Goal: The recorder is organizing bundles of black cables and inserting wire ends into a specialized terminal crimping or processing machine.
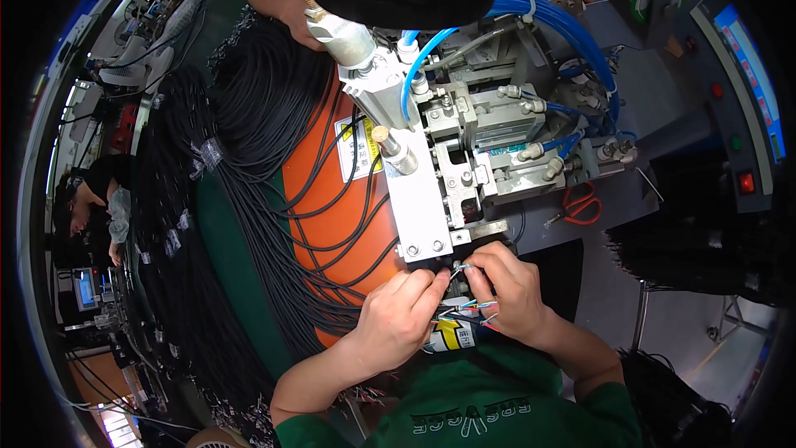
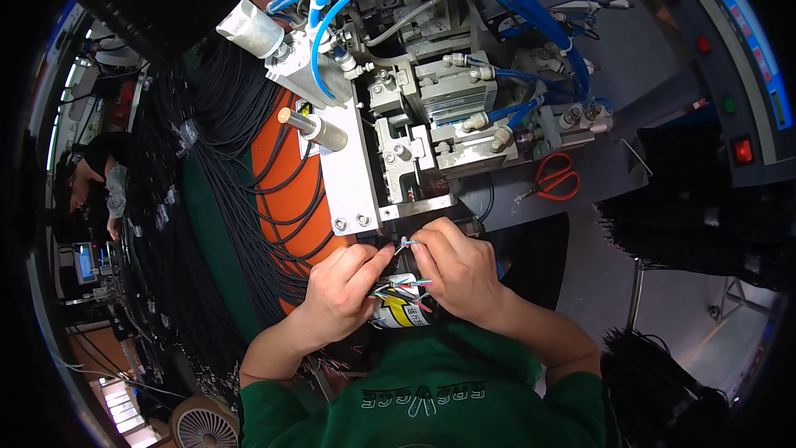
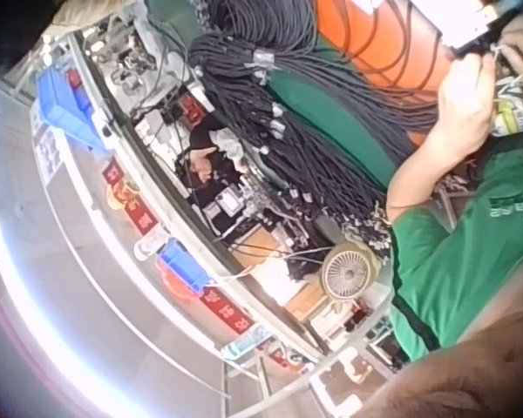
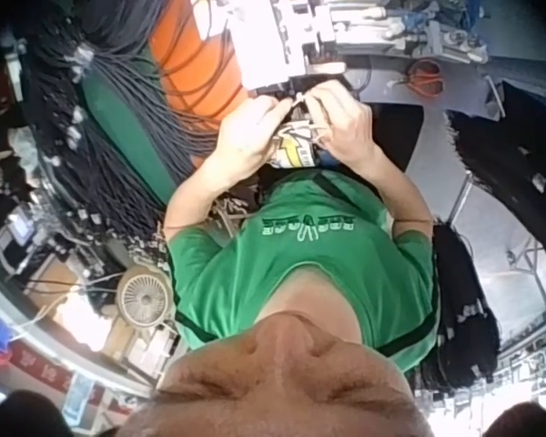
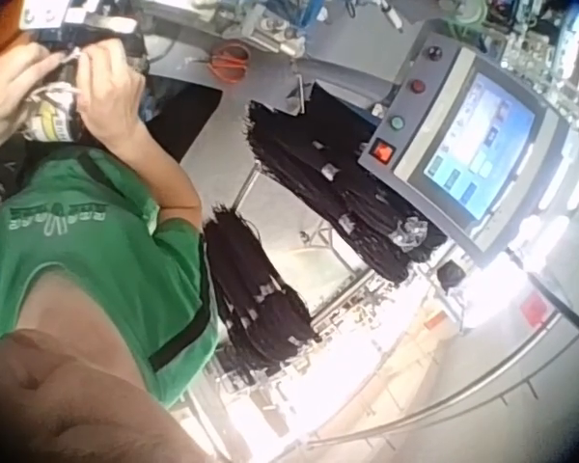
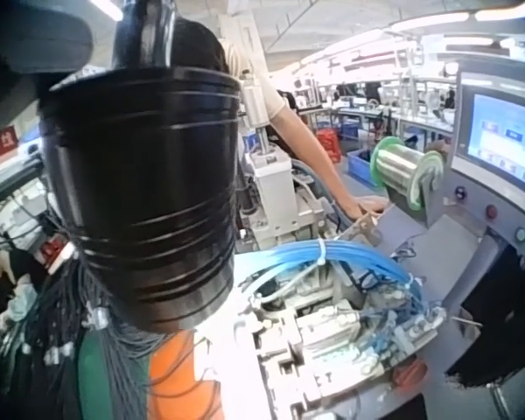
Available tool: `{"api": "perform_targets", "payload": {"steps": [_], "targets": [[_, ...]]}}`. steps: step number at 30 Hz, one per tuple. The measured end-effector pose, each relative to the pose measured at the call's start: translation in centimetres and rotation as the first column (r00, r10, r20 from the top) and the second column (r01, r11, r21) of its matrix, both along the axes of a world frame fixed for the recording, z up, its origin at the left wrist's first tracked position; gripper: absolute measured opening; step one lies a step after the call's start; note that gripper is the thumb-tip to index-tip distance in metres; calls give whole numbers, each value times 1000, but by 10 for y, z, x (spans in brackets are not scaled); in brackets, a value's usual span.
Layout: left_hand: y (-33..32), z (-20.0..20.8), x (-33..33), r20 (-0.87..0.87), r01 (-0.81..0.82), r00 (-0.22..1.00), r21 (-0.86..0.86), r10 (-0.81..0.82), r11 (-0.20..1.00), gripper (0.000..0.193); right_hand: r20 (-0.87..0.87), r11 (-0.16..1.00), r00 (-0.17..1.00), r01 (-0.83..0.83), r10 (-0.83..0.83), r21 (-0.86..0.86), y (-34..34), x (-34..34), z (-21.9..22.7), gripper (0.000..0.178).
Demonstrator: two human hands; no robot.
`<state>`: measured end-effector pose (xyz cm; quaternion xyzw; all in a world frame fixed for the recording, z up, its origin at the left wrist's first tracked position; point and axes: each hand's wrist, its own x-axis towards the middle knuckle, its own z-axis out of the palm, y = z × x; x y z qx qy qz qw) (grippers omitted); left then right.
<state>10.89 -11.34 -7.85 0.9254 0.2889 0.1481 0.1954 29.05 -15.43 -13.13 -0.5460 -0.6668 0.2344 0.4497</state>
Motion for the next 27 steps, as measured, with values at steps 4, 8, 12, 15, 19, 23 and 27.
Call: {"api": "perform_targets", "payload": {"steps": [4, 8, 12, 15, 19, 23, 27], "targets": [[-1, -1, 0, -16, -4, 1000, 7, 4, 1000, 48, 13, 1000, 1000, -2, 2, 8, 0, -1, 0, 7], [3, 2, -1, -31, 15, 999, 16, -15, 1000, 45, 21, 1000, 1000, -17, 17, -11, 1, 1, 0, 8], [9, 6, -1, -161, 205, 972, 206, -174, 957, 45, 169, 999, 985, -48, 46, 7, 4, 4, 9, 10], [8, 8, 0, -264, 255, 945, 222, -194, 941, 54, 263, 997, 961, -73, 79, -31, 6, 6, 19, 8], [8, 10, 5, -295, 243, 939, 214, -174, 946, 54, 323, 984, 933, -122, 158, -129, 12, 11, 27, 7], [9, 14, 10, -377, 276, 909, 225, -177, 934, 41, 194, 980, 966, -148, 171, -132, 18, 16, 19, 8], [11, 15, 10, -374, 273, 908, 192, -187, 943, 41, 182, 979, 969, -142, 168, -143, 15, 14, 14, 8]]}}
